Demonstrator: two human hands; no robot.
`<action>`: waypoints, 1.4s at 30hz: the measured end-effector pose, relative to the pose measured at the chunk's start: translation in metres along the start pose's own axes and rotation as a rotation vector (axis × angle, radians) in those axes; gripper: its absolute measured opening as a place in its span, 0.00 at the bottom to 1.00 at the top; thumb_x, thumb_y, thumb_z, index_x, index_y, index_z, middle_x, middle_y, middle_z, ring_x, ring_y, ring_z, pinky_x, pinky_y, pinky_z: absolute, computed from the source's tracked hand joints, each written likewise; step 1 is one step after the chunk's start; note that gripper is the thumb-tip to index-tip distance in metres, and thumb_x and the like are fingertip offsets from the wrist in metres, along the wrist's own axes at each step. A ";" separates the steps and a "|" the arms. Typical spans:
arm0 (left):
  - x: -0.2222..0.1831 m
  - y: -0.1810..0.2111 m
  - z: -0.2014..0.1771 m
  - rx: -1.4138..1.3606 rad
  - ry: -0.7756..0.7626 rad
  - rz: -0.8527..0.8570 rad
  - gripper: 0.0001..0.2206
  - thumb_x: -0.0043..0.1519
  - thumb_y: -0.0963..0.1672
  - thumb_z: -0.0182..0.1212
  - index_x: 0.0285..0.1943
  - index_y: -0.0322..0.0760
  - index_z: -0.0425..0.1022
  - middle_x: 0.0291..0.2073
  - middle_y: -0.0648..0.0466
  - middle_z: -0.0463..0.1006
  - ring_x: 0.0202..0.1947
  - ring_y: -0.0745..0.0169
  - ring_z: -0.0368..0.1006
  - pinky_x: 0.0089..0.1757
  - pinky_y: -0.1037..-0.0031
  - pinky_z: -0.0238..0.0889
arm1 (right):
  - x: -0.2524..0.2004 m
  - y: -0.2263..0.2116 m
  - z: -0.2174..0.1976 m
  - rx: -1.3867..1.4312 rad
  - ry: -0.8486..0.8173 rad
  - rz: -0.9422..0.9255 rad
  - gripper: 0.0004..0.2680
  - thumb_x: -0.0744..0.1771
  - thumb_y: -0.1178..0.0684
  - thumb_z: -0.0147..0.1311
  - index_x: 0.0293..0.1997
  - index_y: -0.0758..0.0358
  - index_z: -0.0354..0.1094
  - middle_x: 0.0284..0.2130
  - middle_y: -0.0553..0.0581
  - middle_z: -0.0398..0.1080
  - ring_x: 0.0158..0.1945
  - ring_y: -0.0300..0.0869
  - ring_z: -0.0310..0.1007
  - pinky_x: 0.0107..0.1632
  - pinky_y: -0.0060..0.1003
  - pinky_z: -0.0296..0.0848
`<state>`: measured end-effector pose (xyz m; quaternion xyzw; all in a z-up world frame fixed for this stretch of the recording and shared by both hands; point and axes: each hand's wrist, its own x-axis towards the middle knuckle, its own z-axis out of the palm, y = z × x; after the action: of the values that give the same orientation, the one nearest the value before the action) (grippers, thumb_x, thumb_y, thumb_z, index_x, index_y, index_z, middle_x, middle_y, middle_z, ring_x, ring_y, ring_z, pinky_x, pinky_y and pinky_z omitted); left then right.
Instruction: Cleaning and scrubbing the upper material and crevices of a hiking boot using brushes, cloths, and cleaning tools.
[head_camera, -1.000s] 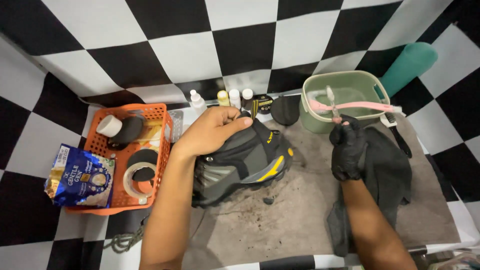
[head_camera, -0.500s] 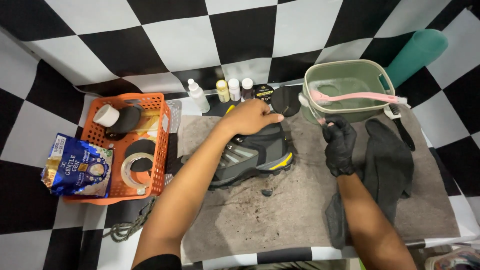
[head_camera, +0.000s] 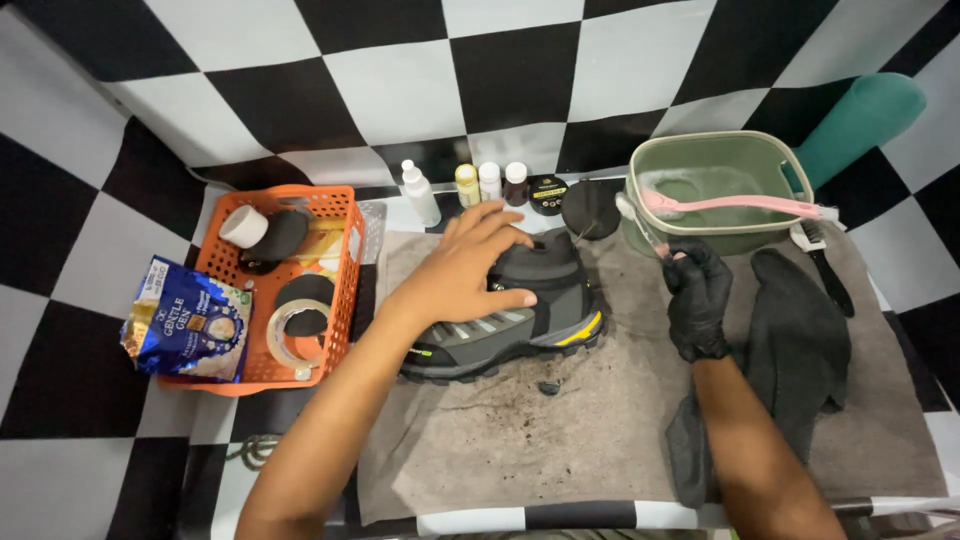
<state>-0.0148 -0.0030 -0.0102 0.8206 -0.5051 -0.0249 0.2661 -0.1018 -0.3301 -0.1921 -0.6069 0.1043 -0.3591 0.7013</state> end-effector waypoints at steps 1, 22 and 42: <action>-0.001 -0.001 0.000 -0.002 0.003 0.000 0.28 0.53 0.55 0.71 0.58 0.40 0.71 0.63 0.44 0.69 0.70 0.38 0.52 0.60 0.52 0.50 | 0.001 0.001 -0.001 -0.002 -0.002 -0.001 0.06 0.68 0.56 0.50 0.44 0.63 0.73 0.19 0.48 0.59 0.22 0.28 0.57 0.29 0.19 0.62; 0.013 -0.031 0.014 -0.139 -0.019 -0.182 0.16 0.65 0.52 0.58 0.50 0.37 0.73 0.48 0.45 0.80 0.65 0.50 0.63 0.59 0.56 0.59 | 0.005 0.001 -0.005 -0.070 -0.030 -0.087 0.07 0.69 0.56 0.49 0.45 0.67 0.73 0.17 0.48 0.56 0.22 0.28 0.52 0.29 0.21 0.56; -0.074 0.010 -0.014 -0.223 -0.251 -0.391 0.54 0.49 0.57 0.71 0.82 0.58 0.35 0.45 0.32 0.81 0.49 0.27 0.76 0.55 0.49 0.65 | -0.003 -0.024 0.009 -0.140 0.014 -0.064 0.06 0.70 0.55 0.49 0.43 0.63 0.73 0.17 0.50 0.54 0.23 0.32 0.51 0.30 0.23 0.54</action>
<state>-0.0551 0.0615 -0.0105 0.8589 -0.3599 -0.2332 0.2800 -0.1077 -0.3212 -0.1685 -0.6550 0.1143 -0.3775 0.6445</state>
